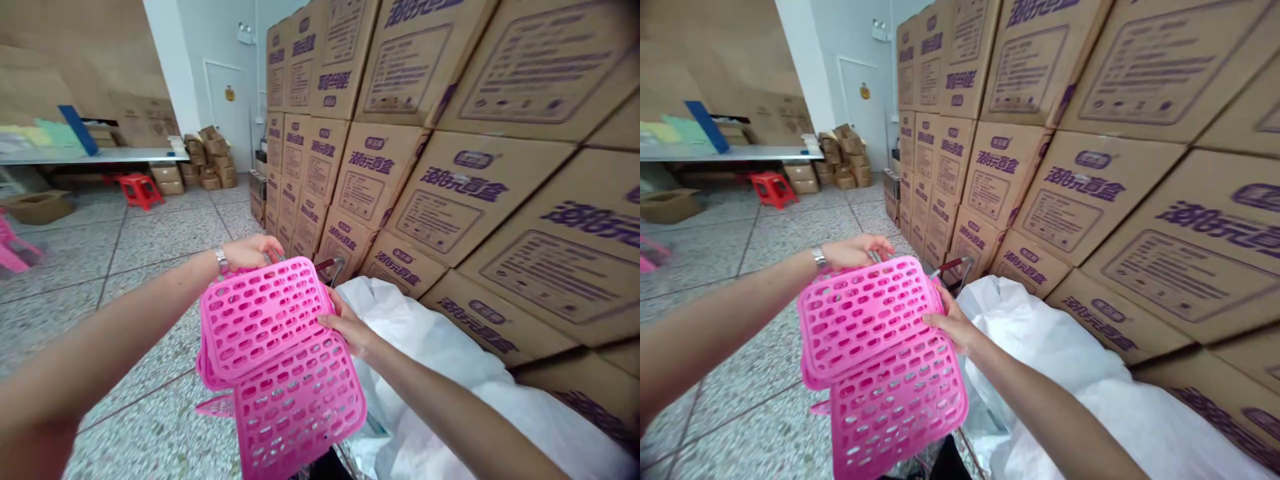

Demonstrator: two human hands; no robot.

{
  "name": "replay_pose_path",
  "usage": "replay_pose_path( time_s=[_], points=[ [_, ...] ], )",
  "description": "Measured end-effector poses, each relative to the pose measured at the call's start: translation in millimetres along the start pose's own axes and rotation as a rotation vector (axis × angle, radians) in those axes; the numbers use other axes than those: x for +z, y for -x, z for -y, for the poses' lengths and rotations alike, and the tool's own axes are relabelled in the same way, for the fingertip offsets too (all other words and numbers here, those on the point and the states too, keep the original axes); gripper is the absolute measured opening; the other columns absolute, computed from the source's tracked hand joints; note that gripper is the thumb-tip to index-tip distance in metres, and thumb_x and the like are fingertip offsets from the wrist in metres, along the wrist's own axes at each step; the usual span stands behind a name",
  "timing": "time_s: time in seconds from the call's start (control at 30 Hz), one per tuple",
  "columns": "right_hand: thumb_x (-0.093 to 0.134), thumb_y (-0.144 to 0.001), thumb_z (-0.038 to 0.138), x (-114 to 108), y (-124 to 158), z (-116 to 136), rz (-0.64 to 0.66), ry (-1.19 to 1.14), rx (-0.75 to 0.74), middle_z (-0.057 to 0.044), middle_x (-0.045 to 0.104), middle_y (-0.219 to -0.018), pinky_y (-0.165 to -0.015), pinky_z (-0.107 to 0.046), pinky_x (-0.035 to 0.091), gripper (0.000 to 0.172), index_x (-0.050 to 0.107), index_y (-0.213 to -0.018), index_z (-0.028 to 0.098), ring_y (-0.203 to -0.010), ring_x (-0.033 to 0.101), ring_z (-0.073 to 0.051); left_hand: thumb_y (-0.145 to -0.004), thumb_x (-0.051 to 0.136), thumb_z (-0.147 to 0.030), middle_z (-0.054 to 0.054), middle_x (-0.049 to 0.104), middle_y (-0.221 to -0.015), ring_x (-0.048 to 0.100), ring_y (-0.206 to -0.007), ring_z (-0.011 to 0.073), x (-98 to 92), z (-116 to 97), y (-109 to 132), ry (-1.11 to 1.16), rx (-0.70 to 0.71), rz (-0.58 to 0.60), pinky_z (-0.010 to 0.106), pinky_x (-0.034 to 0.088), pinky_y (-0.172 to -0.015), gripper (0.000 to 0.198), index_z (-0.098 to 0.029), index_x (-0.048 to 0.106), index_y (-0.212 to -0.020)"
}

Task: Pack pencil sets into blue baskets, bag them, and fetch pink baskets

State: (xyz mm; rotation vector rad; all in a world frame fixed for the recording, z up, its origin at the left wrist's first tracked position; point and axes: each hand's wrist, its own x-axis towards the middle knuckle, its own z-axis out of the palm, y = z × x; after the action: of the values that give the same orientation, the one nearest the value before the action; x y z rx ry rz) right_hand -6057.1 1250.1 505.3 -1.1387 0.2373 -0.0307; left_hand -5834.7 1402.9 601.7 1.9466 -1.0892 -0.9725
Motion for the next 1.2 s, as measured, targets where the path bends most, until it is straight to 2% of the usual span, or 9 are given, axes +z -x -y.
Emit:
replay_pose_path(
  time_s=[0.17, 0.33, 0.4, 0.5, 0.57, 0.63, 0.77, 0.9, 1.2],
  points=[
    [0.073, -0.066, 0.026, -16, -12, -79, 0.01, -0.272, 0.115, -0.002, 0.065, -0.111, -0.083, -0.045, 0.053, 0.066, 0.043, -0.123, 0.035, -0.094, 0.066, -0.026, -0.047, 0.066, -0.02, 0.002, 0.063, -0.081, 0.055, -0.063, 0.0137, 16.8, 41, -42, 0.009, -0.158, 0.113, 0.025, 0.042, -0.057, 0.041, -0.017, 0.058, -0.087],
    [0.072, -0.066, 0.026, -35, -49, -99, 0.002, -0.345, 0.175, 0.0, 0.067, -0.108, -0.084, -0.044, 0.053, 0.065, 0.044, -0.123, 0.037, -0.097, 0.065, -0.025, -0.068, 0.057, -0.05, 0.005, 0.063, -0.093, 0.057, -0.074, 0.0153, 1.1, 56, -77, 0.089, -0.229, 0.106, 0.027, 0.043, -0.065, 0.04, -0.018, 0.058, -0.091],
    [0.072, -0.064, 0.024, -46, -73, -96, -0.012, -0.339, 0.168, 0.0, 0.067, -0.106, -0.085, -0.043, 0.053, 0.069, 0.042, -0.125, 0.035, -0.097, 0.065, -0.024, -0.071, 0.055, -0.056, 0.007, 0.063, -0.099, 0.058, -0.082, 0.0175, -21.3, 59, -87, 0.055, -0.213, 0.018, 0.029, 0.044, -0.072, 0.046, -0.017, 0.059, -0.095],
    [0.072, -0.063, 0.022, -66, -112, -88, -0.021, -0.303, 0.132, 0.001, 0.067, -0.106, -0.086, -0.042, 0.053, 0.066, 0.044, -0.122, 0.032, -0.096, 0.065, -0.022, -0.074, 0.055, -0.058, 0.01, 0.062, -0.111, 0.053, -0.105, 0.0221, -57.2, 73, -87, 0.027, -0.123, -0.373, 0.034, 0.038, -0.093, 0.052, -0.015, 0.06, -0.102],
    [0.071, -0.064, 0.021, -76, -138, -83, -0.033, -0.264, 0.111, 0.001, 0.067, -0.106, -0.085, -0.041, 0.053, 0.061, 0.047, -0.119, 0.032, -0.094, 0.065, -0.021, -0.076, 0.051, -0.061, 0.012, 0.057, -0.123, 0.046, -0.117, 0.0247, -67.3, 92, -75, 0.19, -0.154, -0.663, 0.04, 0.033, -0.101, 0.057, -0.016, 0.058, -0.11],
    [0.07, -0.065, 0.021, -79, -161, -79, -0.045, -0.229, 0.092, 0.002, 0.067, -0.105, -0.083, -0.04, 0.054, 0.057, 0.048, -0.116, 0.031, -0.092, 0.064, -0.02, -0.077, 0.044, -0.066, 0.012, 0.052, -0.13, 0.045, -0.122, 0.0274, -59.2, 118, -53, 0.478, -0.246, -0.788, 0.046, 0.035, -0.101, 0.063, -0.018, 0.054, -0.117],
    [0.072, -0.063, 0.02, -65, -192, -77, -0.036, -0.196, 0.055, 0.003, 0.067, -0.106, -0.084, -0.037, 0.054, 0.06, 0.048, -0.117, 0.03, -0.093, 0.064, -0.019, -0.066, 0.044, -0.08, 0.015, 0.06, -0.12, 0.053, -0.116, 0.0327, -7.2, 168, 1, 0.945, -0.247, -0.604, 0.046, 0.045, -0.092, 0.08, -0.019, 0.054, -0.117],
    [0.073, -0.062, 0.022, -37, -202, -95, 0.039, -0.164, 0.117, 0.001, 0.066, -0.111, -0.084, -0.039, 0.054, 0.068, 0.043, -0.122, 0.031, -0.1, 0.062, -0.02, -0.054, 0.064, -0.076, 0.011, 0.066, -0.111, 0.056, -0.113, 0.0333, 34.9, 196, 45, 1.052, -0.229, -0.528, 0.044, 0.049, -0.089, 0.082, -0.023, 0.056, -0.116],
    [0.073, -0.065, 0.024, 46, -139, -178, -0.101, -0.229, 0.376, -0.001, 0.065, -0.113, -0.08, -0.04, 0.056, 0.081, 0.031, -0.133, 0.035, -0.093, 0.066, -0.022, -0.055, 0.073, -0.063, 0.009, 0.067, -0.114, 0.055, -0.115, 0.0347, 92.1, 229, 140, 1.199, -0.319, -0.638, 0.043, 0.052, -0.09, 0.071, -0.025, 0.058, -0.113]
  ],
)
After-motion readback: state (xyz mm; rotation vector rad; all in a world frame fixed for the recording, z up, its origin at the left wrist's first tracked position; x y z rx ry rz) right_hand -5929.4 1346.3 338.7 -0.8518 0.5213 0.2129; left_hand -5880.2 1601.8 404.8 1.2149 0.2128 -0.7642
